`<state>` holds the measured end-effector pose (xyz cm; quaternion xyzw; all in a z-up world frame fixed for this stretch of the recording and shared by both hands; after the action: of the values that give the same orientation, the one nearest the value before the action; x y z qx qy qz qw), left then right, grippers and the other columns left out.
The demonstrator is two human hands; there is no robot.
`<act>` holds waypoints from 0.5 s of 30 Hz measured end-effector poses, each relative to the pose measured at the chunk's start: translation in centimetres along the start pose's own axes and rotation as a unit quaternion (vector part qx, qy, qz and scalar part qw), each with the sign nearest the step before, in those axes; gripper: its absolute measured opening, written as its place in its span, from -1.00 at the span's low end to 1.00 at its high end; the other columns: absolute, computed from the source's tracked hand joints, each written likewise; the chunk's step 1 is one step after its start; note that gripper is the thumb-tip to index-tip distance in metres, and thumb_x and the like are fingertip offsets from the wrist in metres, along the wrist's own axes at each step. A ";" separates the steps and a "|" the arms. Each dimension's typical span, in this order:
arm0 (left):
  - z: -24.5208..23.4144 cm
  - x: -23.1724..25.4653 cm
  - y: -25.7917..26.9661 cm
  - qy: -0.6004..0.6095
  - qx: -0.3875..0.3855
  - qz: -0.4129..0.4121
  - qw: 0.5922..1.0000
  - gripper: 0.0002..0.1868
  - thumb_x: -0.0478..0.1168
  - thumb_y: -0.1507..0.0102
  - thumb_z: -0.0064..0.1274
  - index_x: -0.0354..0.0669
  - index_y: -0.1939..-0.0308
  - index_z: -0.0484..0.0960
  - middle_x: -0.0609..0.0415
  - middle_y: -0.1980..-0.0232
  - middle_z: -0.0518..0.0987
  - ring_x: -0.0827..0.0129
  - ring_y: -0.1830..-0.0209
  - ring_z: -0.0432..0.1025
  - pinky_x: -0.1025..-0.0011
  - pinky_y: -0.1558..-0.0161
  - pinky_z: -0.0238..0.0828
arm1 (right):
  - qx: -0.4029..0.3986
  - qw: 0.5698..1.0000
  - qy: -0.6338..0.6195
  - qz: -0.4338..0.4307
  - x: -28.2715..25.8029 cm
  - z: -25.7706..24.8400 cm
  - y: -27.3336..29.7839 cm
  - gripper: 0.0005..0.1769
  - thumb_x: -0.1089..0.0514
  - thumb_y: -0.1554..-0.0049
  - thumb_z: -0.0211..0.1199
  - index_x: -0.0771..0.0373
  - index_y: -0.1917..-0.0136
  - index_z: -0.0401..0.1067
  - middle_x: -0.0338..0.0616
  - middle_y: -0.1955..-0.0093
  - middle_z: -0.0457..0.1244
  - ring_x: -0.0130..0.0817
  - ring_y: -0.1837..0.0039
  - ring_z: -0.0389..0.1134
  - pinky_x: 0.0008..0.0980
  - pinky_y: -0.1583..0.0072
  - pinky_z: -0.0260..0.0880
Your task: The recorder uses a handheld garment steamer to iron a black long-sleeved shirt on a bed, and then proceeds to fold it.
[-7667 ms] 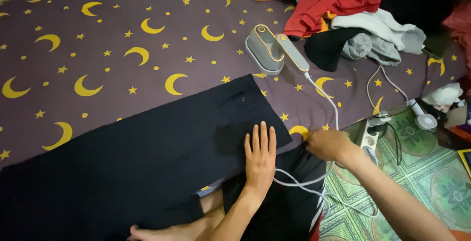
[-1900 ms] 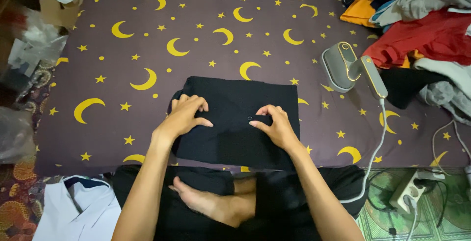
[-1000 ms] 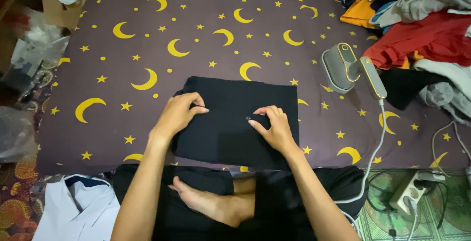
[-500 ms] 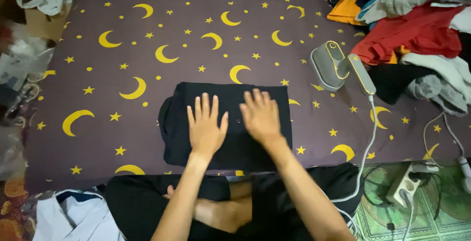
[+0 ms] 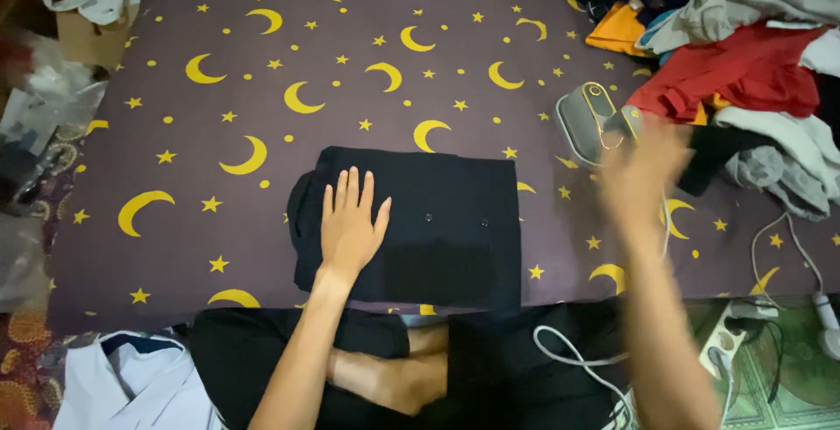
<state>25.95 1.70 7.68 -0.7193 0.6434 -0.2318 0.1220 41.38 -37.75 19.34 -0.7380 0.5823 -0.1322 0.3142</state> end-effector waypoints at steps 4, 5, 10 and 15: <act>0.5 -0.7 -0.2 -0.007 -0.001 -0.025 1.000 -0.30 0.17 -0.40 -0.22 -0.29 -0.42 0.38 -0.20 -0.49 0.32 0.04 -0.55 0.13 -0.06 -0.47 -0.06 | -0.161 0.974 -0.023 0.156 14.2 5.4 -4.0 -0.21 -0.36 -0.43 0.00 0.51 -0.29 0.41 0.21 0.05 0.34 0.08 0.01 0.40 -0.02 -0.09 0.38; 0.8 -1.0 -0.3 -0.008 0.001 -0.034 0.999 -0.30 0.17 -0.40 -0.22 -0.29 -0.42 0.38 -0.20 -0.49 0.32 0.04 -0.55 0.13 -0.06 -0.47 -0.06 | -0.162 0.975 -0.023 0.148 13.2 4.7 -5.0 -0.21 -0.36 -0.43 0.00 0.51 -0.29 0.41 0.21 0.05 0.34 0.08 0.01 0.40 -0.02 -0.09 0.38; 1.5 -2.2 -0.6 -0.016 0.010 -0.038 0.999 -0.37 0.06 -0.42 -0.25 -0.31 -0.43 0.37 -0.12 -0.51 0.33 0.13 -0.56 0.15 0.04 -0.50 -0.03 | -0.422 0.760 -0.336 0.364 15.2 11.7 -4.5 -0.23 -0.47 -0.30 -0.13 0.31 0.01 0.43 -0.15 0.32 0.24 -0.36 0.33 0.28 -0.30 0.26 0.30; -0.2 -3.3 -0.6 0.045 0.008 -0.008 0.999 -0.46 -0.07 -0.43 -0.19 -0.34 -0.40 0.42 -0.13 -0.49 0.38 0.13 -0.54 0.19 0.09 -0.46 0.04 | -0.354 0.835 -0.273 0.320 7.5 4.3 -5.6 -0.35 -0.33 -0.37 -0.03 0.33 0.09 0.40 -0.15 0.38 0.18 -0.38 0.41 0.15 -0.35 0.33 0.14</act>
<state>26.12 5.05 7.54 -0.7120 0.6407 -0.2703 0.0972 50.28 -42.84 18.22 -0.5775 0.6835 0.3979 0.2024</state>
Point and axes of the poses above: each hand's wrist, its own y-axis away from the middle knuckle, its own z-axis out of the palm, x = y × z, the point moved 8 cm from there along -y, towards the middle knuckle
